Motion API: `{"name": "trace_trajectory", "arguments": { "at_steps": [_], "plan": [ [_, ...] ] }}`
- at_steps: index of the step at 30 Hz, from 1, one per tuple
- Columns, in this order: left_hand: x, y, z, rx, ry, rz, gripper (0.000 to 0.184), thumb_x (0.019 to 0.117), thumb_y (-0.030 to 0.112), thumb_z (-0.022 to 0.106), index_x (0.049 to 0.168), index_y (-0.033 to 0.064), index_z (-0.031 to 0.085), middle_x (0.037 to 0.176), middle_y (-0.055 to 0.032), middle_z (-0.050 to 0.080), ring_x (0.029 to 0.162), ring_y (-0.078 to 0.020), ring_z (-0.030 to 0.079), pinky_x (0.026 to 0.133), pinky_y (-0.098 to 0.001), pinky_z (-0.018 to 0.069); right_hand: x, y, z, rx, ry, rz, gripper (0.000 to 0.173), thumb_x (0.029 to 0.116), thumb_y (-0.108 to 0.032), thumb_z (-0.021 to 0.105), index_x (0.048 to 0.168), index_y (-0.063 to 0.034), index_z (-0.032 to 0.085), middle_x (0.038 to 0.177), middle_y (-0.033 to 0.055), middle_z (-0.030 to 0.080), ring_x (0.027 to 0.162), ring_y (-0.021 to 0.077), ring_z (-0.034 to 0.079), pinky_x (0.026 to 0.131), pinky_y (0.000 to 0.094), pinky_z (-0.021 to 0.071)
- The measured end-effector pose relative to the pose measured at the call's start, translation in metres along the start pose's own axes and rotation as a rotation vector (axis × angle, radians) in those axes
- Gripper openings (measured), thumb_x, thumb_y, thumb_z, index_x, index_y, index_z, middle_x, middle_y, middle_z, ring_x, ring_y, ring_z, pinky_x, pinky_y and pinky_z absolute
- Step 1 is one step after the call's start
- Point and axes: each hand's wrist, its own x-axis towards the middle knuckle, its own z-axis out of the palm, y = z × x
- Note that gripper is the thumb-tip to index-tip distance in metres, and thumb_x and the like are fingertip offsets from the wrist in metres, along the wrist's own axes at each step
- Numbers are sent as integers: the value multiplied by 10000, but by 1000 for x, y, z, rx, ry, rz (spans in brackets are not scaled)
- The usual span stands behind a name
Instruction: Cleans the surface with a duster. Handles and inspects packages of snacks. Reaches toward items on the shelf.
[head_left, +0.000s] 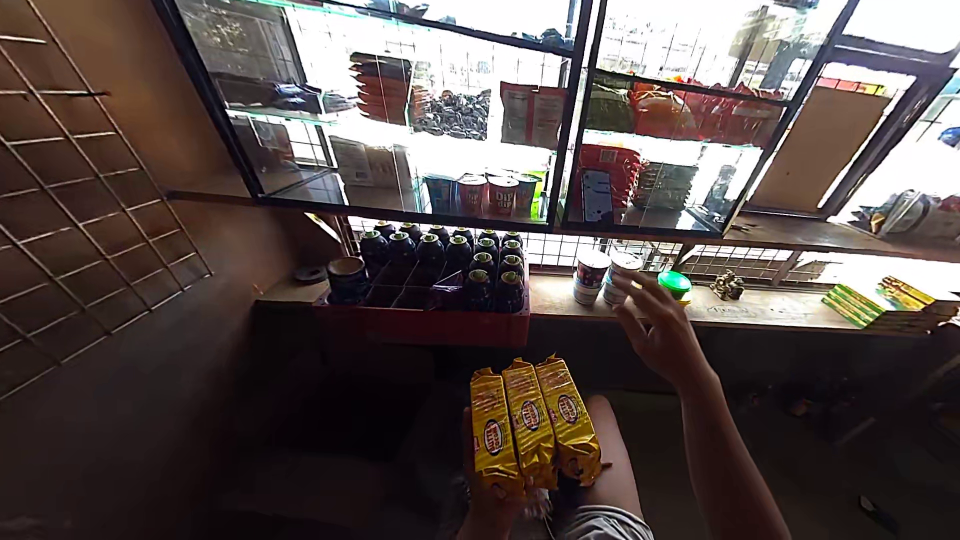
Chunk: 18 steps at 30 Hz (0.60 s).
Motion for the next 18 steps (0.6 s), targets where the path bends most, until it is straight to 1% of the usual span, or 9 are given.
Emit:
{"name": "trace_trajectory", "arguments": {
  "at_steps": [1, 3, 5, 7, 10, 13, 15, 17, 18],
  "plan": [
    [0, 0, -3, -5, -6, -2, 854, 805, 785, 608, 1330, 111, 638, 1319, -175, 657, 1181, -302, 669, 874, -464, 602, 13, 5, -2, -34, 12, 2, 386, 1013, -238, 550, 1339, -68, 665, 1413, 178, 600, 1288, 340, 594, 1028, 525, 520],
    [-4, 2, -15, -78, -75, -34, 887, 834, 762, 586, 1403, 82, 577, 1434, -208, 571, 1276, -342, 600, 940, -494, 569, 39, 14, -5, -94, 1, 16, 393, 1016, -231, 573, 1357, -49, 645, 1448, 190, 565, 1322, 363, 561, 1049, 543, 498],
    [-14, 3, -15, -115, -96, -57, 877, 820, 757, 609, 1408, 106, 600, 1462, -179, 565, 1289, -319, 603, 951, -461, 576, 60, 22, -6, -141, -7, 11, 404, 1014, -194, 599, 1378, -20, 615, 1475, 210, 533, 1341, 387, 536, 1068, 554, 476],
    [-18, 4, -15, -67, -59, -46, 919, 770, 784, 634, 1397, 113, 618, 1459, -174, 573, 1295, -316, 603, 955, -456, 577, 76, 28, -6, -175, 9, -6, 408, 1006, -151, 611, 1387, -6, 598, 1486, 206, 524, 1344, 386, 531, 1078, 537, 469],
    [-11, 6, -23, -24, -49, -31, 976, 822, 807, 539, 1472, 80, 505, 1515, -212, 493, 1368, -372, 516, 1021, -531, 520, 86, 28, -5, -205, 17, -13, 419, 1014, -167, 615, 1406, -23, 583, 1496, 192, 514, 1345, 368, 534, 1067, 521, 483],
    [-17, 6, -18, -52, 61, -41, 959, 790, 801, 593, 1451, 107, 538, 1485, -184, 537, 1352, -366, 542, 989, -521, 548, 92, 28, 1, -199, -25, 3, 424, 1014, -195, 622, 1404, -33, 583, 1505, 202, 496, 1347, 377, 527, 1057, 534, 483],
    [-16, 5, -22, -43, 64, -17, 992, 800, 827, 551, 1465, 92, 517, 1496, -197, 521, 1371, -371, 520, 1018, -526, 530, 90, 29, 12, -143, -71, 6, 409, 992, -179, 657, 1364, -15, 616, 1478, 228, 514, 1325, 400, 539, 1052, 540, 487],
    [-15, 3, -30, 18, 42, 8, 908, 896, 747, 505, 1482, 54, 468, 1517, -208, 489, 1406, -364, 479, 1073, -517, 489, 81, 29, 25, -138, -140, -4, 420, 982, -187, 664, 1371, -33, 618, 1490, 216, 506, 1333, 392, 535, 1053, 538, 489],
    [-18, 3, -25, 15, 103, -8, 750, 942, 602, 574, 1449, 54, 502, 1481, -187, 531, 1374, -342, 518, 1046, -495, 516, 75, 28, 30, -140, -176, -4, 437, 986, -201, 663, 1391, -46, 605, 1514, 197, 489, 1349, 380, 524, 1065, 539, 481]
  ]
}}
